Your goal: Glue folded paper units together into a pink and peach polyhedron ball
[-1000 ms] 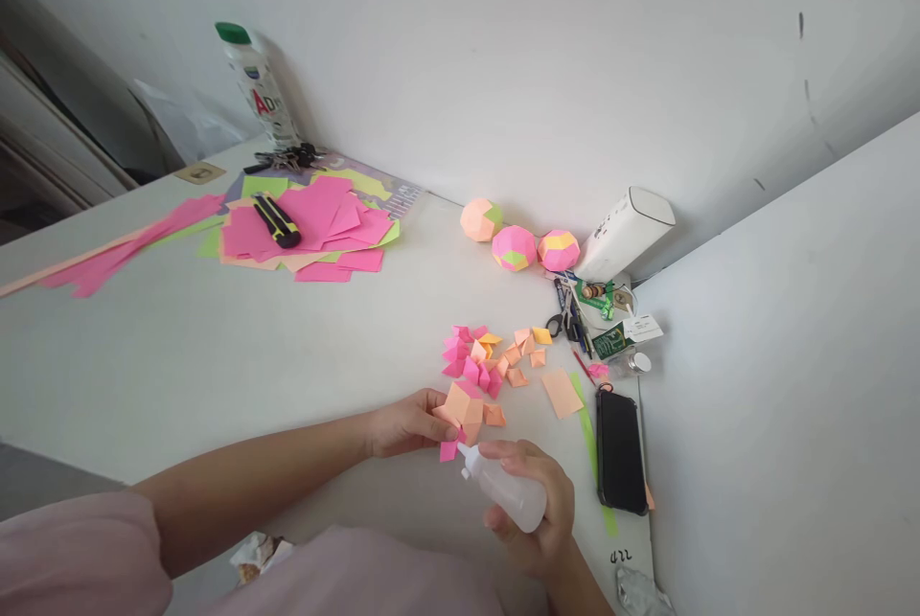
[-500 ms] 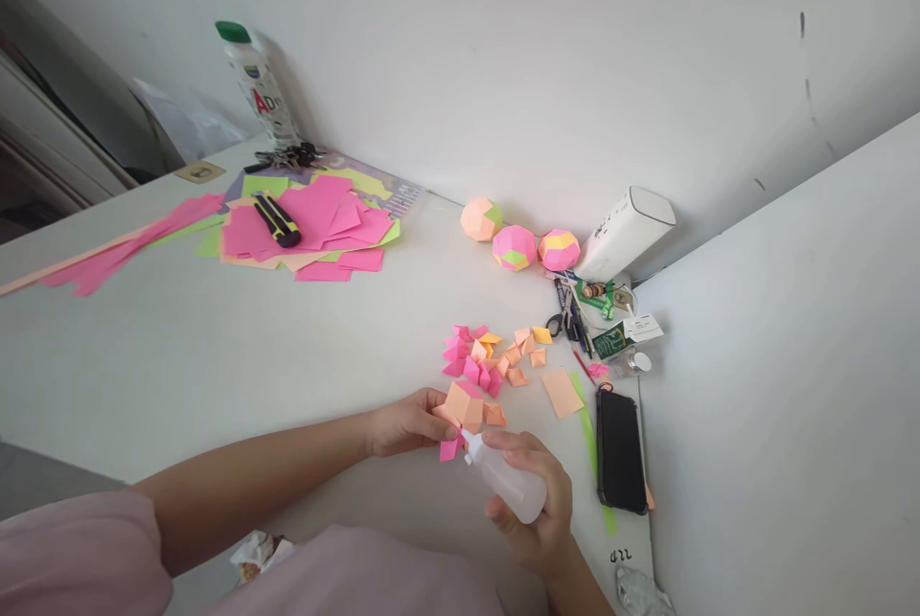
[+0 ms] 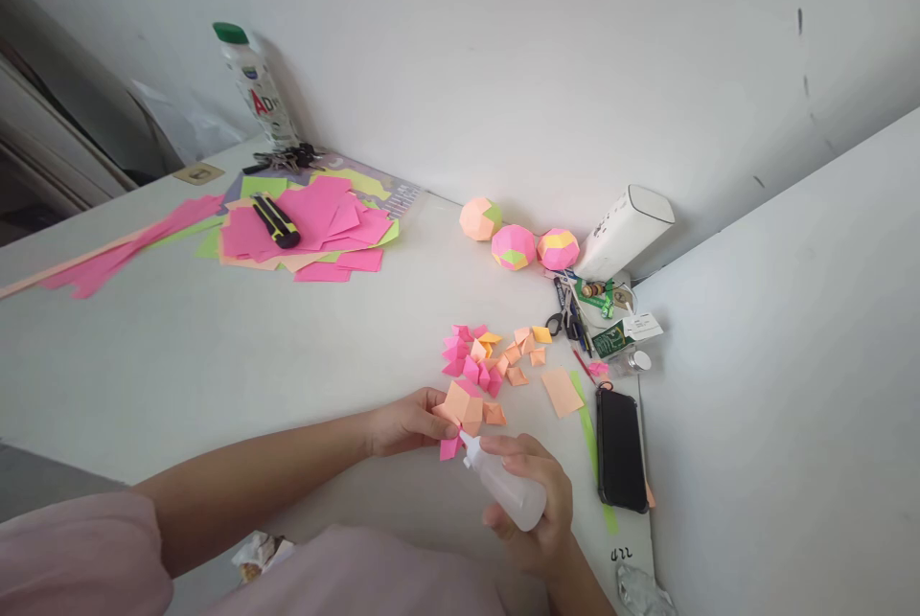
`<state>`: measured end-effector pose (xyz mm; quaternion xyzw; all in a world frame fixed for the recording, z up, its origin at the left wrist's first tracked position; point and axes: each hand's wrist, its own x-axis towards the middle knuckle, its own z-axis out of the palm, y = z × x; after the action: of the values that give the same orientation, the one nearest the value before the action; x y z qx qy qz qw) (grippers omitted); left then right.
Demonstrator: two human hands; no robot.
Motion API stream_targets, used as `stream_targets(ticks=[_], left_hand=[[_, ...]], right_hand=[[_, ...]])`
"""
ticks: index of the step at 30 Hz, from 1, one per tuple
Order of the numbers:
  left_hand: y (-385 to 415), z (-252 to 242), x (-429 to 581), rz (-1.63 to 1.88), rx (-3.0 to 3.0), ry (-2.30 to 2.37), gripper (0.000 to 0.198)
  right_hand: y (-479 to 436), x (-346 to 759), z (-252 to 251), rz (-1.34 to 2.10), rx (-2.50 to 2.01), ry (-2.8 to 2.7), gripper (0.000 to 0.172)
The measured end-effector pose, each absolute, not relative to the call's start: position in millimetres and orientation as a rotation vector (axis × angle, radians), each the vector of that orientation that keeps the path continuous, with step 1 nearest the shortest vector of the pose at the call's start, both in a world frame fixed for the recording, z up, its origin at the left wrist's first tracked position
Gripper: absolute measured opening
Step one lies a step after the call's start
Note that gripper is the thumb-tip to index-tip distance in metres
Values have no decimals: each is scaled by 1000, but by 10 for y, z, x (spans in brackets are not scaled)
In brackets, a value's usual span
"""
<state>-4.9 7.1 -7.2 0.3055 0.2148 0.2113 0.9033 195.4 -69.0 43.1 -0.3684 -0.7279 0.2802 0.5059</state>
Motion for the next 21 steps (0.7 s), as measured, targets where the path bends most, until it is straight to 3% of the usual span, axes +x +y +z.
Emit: stream_targets(ticks=[21], left_hand=[[72,-96,-46,442,622,444,22]], right_hand=[[-709,1974,409,719,-873,-1737,29]])
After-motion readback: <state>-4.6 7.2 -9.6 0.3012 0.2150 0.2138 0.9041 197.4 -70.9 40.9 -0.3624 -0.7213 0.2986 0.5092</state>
